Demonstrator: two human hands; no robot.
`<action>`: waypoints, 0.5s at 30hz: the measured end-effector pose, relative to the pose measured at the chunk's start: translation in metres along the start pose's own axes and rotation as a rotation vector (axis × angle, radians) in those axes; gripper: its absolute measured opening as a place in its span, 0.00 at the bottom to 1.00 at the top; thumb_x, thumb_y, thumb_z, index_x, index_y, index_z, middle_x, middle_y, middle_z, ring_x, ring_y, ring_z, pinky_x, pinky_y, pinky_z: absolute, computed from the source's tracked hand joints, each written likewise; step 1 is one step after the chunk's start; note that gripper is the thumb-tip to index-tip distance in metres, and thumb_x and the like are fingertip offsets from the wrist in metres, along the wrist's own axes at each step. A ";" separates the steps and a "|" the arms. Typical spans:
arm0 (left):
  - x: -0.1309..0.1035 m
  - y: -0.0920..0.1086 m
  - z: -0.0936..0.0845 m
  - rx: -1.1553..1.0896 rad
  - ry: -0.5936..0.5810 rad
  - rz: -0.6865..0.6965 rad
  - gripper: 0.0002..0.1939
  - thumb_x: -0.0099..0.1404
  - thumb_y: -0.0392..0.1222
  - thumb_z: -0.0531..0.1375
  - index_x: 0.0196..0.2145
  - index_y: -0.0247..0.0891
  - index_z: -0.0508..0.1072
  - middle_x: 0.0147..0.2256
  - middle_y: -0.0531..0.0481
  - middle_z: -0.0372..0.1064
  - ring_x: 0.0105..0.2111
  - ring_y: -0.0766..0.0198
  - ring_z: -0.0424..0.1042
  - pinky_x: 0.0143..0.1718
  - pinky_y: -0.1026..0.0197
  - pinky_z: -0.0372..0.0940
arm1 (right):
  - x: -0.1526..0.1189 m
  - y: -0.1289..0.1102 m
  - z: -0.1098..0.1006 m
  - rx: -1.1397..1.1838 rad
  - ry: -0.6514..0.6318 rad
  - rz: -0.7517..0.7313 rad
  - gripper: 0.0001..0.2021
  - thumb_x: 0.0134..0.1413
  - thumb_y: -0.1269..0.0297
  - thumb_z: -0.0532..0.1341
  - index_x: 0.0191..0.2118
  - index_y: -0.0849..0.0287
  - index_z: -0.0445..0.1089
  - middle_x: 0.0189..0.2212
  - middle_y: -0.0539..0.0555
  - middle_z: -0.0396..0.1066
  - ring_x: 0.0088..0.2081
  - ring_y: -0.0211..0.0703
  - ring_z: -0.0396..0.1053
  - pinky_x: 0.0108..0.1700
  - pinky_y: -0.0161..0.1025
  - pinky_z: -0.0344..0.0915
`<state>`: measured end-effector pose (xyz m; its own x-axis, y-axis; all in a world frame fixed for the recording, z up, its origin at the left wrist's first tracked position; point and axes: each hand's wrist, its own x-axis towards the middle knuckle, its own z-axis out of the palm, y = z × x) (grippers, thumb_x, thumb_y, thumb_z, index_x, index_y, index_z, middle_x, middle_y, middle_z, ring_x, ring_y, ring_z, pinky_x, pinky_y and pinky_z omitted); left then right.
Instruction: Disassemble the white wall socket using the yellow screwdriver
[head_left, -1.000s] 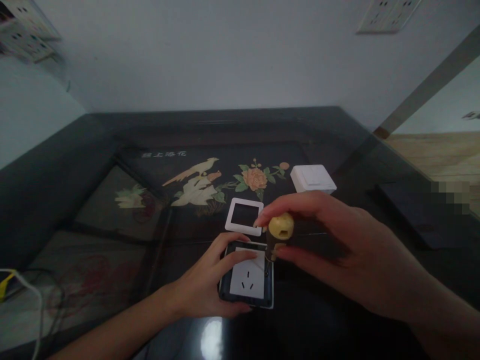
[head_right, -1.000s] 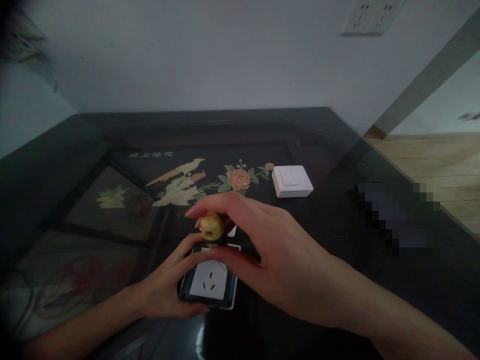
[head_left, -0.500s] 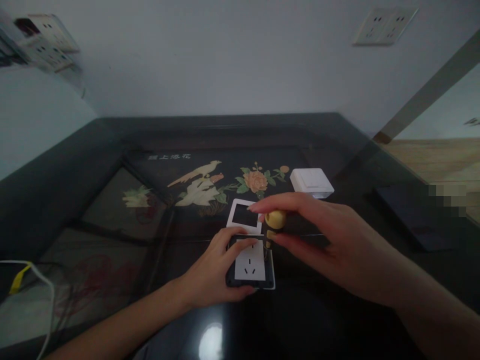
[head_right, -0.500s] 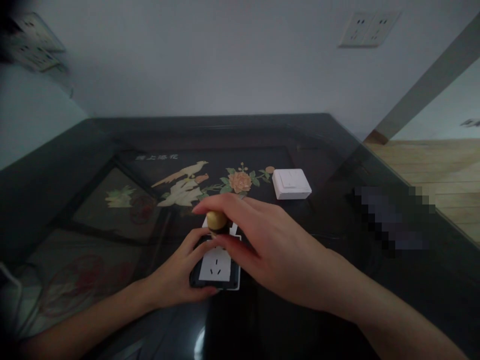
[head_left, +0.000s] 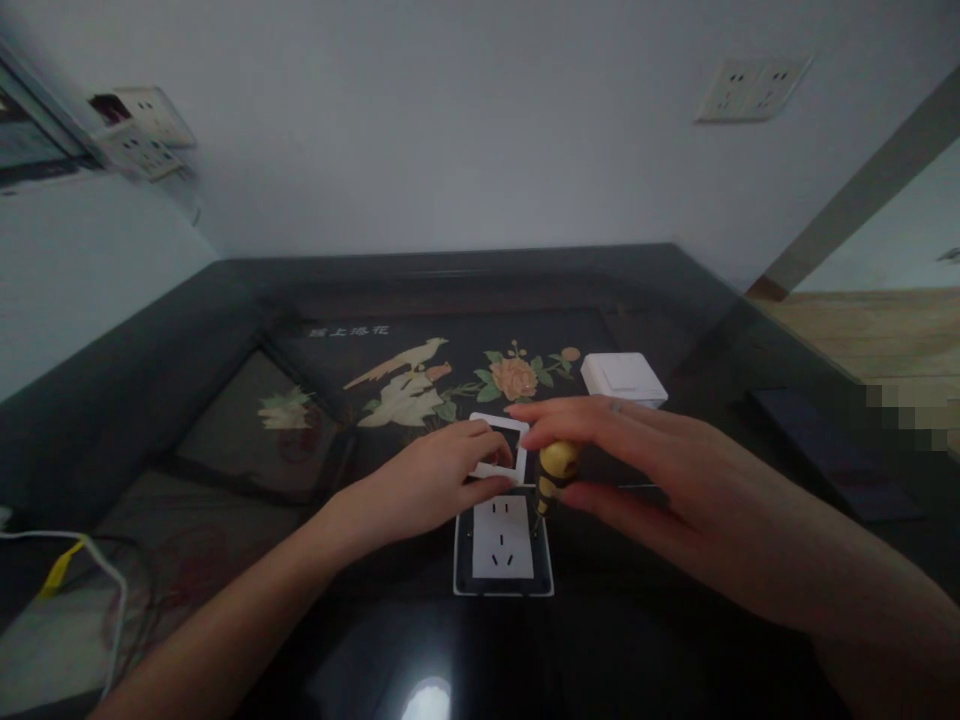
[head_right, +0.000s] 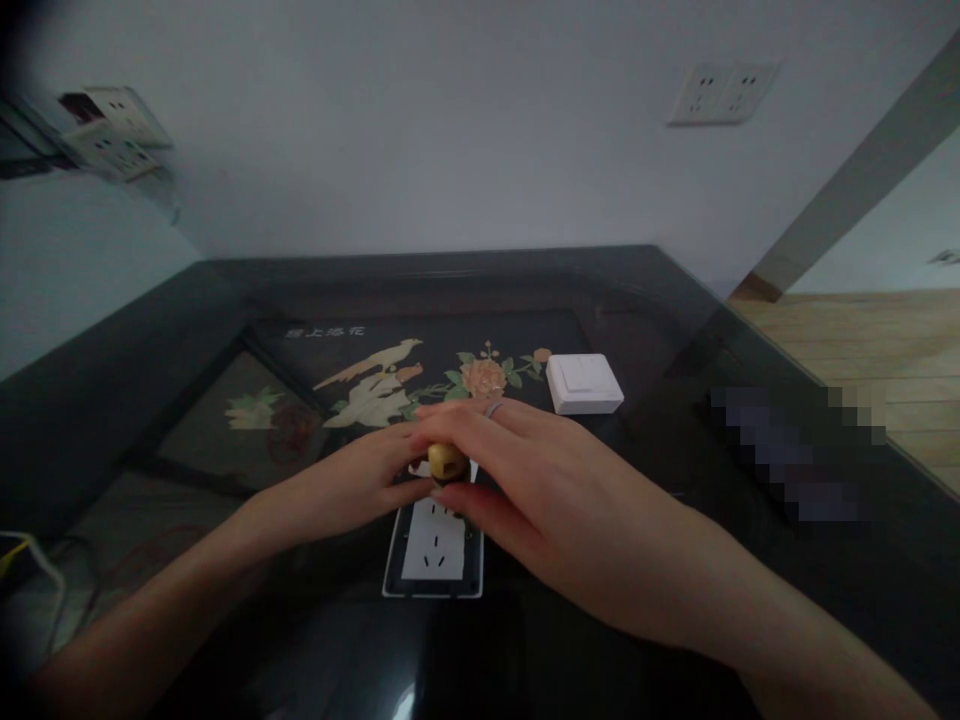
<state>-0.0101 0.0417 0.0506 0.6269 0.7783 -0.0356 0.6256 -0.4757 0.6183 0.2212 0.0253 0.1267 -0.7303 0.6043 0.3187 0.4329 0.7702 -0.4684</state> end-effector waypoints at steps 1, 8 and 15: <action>0.002 -0.001 0.002 -0.019 0.009 -0.010 0.10 0.70 0.45 0.58 0.45 0.40 0.74 0.45 0.46 0.74 0.45 0.55 0.73 0.49 0.52 0.67 | 0.000 0.000 0.002 -0.022 0.041 -0.016 0.11 0.63 0.66 0.60 0.50 0.59 0.70 0.49 0.58 0.76 0.50 0.46 0.74 0.50 0.43 0.73; -0.005 -0.003 0.019 -0.056 -0.002 -0.097 0.05 0.67 0.40 0.58 0.35 0.39 0.73 0.27 0.54 0.69 0.26 0.65 0.68 0.28 0.64 0.62 | 0.004 0.002 0.015 0.005 0.146 -0.032 0.15 0.65 0.73 0.55 0.54 0.61 0.70 0.44 0.56 0.77 0.46 0.41 0.75 0.48 0.38 0.74; -0.004 -0.011 0.024 -0.139 -0.021 -0.115 0.03 0.64 0.40 0.61 0.35 0.40 0.72 0.29 0.53 0.71 0.29 0.61 0.70 0.31 0.60 0.63 | 0.002 0.001 0.014 0.031 0.123 -0.021 0.12 0.63 0.62 0.61 0.49 0.59 0.73 0.45 0.56 0.75 0.46 0.41 0.74 0.48 0.33 0.73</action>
<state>-0.0083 0.0342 0.0249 0.5655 0.8148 -0.1281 0.6246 -0.3216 0.7117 0.2127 0.0245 0.1160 -0.6679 0.6100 0.4264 0.4004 0.7775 -0.4850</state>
